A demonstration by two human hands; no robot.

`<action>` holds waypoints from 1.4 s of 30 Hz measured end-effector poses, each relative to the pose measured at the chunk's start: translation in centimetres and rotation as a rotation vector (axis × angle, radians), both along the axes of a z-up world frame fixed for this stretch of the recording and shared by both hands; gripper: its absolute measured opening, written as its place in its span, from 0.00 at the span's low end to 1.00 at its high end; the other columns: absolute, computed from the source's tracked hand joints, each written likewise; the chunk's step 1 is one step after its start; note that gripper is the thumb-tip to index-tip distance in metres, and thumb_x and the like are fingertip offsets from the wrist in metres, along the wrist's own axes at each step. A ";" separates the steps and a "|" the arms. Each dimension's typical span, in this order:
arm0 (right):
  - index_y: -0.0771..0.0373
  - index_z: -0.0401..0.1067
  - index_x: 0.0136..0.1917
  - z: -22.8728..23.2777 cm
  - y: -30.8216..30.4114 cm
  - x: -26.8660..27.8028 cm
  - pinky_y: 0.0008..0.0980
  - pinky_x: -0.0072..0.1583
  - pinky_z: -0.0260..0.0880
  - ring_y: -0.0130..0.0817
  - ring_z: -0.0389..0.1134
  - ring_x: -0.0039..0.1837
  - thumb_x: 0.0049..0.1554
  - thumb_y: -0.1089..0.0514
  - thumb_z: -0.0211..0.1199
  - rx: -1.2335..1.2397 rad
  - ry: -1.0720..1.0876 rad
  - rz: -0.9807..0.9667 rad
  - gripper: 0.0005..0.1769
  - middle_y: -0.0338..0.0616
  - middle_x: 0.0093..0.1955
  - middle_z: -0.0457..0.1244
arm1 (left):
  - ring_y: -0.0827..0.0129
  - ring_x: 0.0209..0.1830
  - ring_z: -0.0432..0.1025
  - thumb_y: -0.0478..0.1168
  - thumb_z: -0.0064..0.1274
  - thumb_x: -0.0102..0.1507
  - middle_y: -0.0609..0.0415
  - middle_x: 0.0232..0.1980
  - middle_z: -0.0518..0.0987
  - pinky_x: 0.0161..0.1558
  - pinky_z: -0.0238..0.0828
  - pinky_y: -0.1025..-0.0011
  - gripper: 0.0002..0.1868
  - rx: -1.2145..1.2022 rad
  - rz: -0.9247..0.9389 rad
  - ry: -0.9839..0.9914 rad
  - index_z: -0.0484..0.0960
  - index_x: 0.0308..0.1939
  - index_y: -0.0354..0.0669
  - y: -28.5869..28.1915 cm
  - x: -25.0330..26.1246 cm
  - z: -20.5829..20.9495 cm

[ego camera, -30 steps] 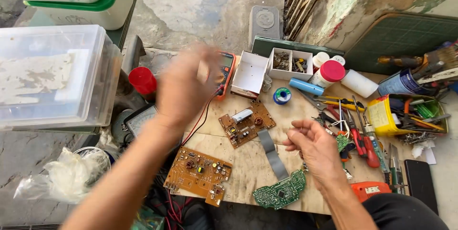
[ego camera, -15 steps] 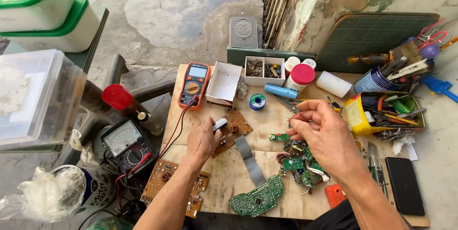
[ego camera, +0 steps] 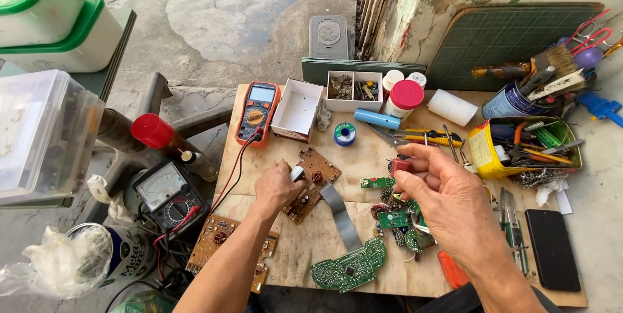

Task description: The person is examining and sorting various electronic circuit boards and components at a repair station.

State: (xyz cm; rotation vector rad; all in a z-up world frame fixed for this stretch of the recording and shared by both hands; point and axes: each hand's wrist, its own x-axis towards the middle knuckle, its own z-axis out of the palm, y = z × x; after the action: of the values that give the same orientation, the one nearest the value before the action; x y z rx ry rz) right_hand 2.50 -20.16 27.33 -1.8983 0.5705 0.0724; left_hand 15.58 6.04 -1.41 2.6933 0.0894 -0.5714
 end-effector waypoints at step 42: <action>0.59 0.70 0.68 -11.5 11.3 -6.0 0.36 0.62 0.81 0.36 0.80 0.59 0.72 0.53 0.56 -0.064 -0.050 -0.015 0.15 0.46 0.59 0.77 | 0.53 0.61 0.80 0.59 0.42 0.70 0.41 0.58 0.83 0.68 0.76 0.57 0.35 -1.453 1.464 -0.043 0.78 0.73 0.40 0.4 -24.6 17.7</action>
State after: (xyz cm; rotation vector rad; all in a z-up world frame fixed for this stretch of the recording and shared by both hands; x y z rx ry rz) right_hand -3.53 -8.87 15.81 -1.9517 0.5591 -0.0029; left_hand -8.97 6.45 16.34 0.7732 1.0159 0.0220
